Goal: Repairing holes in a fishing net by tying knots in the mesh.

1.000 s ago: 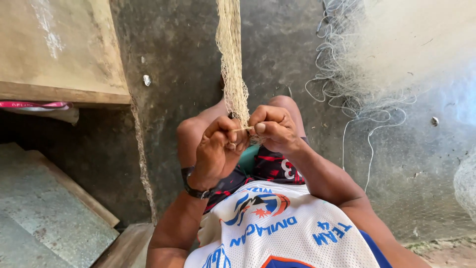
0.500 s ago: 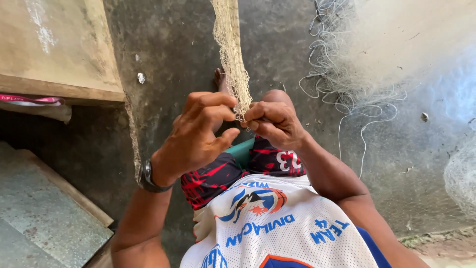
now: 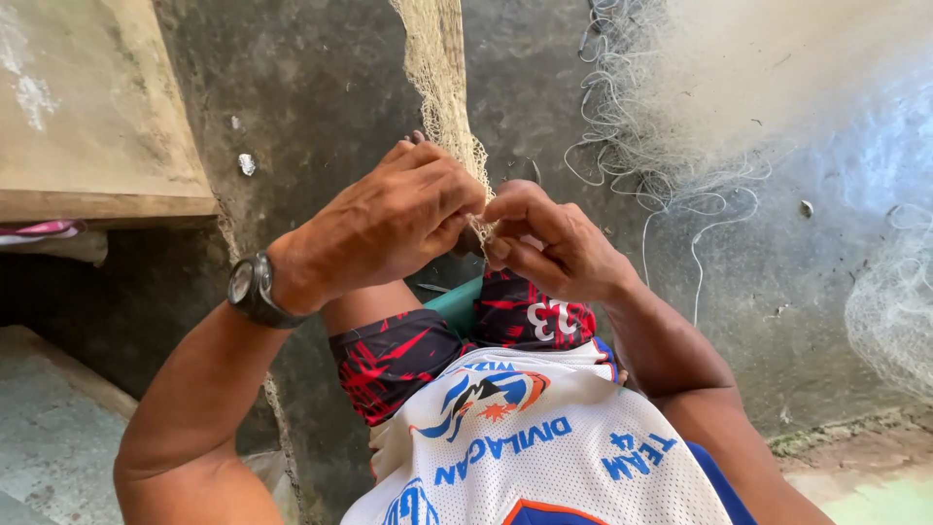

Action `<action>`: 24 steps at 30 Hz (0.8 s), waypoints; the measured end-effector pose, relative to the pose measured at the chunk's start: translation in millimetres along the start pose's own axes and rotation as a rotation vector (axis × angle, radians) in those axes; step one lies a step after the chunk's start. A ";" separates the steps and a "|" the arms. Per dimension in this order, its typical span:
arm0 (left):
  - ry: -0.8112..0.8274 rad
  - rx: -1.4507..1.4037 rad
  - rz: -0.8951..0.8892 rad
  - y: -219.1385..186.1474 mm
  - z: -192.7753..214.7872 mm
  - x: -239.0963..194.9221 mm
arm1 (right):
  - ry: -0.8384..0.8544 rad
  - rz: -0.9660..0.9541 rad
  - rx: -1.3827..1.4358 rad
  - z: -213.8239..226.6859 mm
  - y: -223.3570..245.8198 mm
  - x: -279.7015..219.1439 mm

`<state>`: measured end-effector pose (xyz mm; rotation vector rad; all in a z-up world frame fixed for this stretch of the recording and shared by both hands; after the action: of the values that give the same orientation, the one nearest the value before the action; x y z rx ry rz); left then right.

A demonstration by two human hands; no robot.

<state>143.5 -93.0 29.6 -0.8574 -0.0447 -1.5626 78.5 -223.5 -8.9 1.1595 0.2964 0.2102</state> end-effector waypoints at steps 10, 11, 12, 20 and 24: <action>0.002 -0.074 -0.010 -9.8 -1.5 -3.7 | -0.007 -0.162 0.176 6.2 -9.9 1.9; -0.022 -0.089 -0.002 -11.4 0.0 -4.4 | -0.017 -0.123 0.131 6.2 -7.8 1.8; -0.046 -0.104 0.006 -13.1 1.4 -5.2 | -0.027 -0.083 0.085 6.1 -5.6 1.5; -0.128 -0.161 0.108 -17.0 2.2 -9.9 | -0.088 -0.060 0.143 1.0 -1.2 -0.8; -0.175 -0.132 0.028 -29.3 10.2 7.8 | -0.036 -0.212 0.433 -6.3 -19.3 -4.1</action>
<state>123.4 -88.3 54.1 -1.0927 -0.0555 -1.4735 72.7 -226.8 -28.5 1.5455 0.4436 -0.0665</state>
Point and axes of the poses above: each hand's wrist, its own x-axis towards the middle knuckle, its own z-axis out of the back of the hand, y = z × x, the point moved 7 cm from there along x, towards the middle knuckle, and after that the axes turned 14 degrees about -z, right-handed, at the moved point
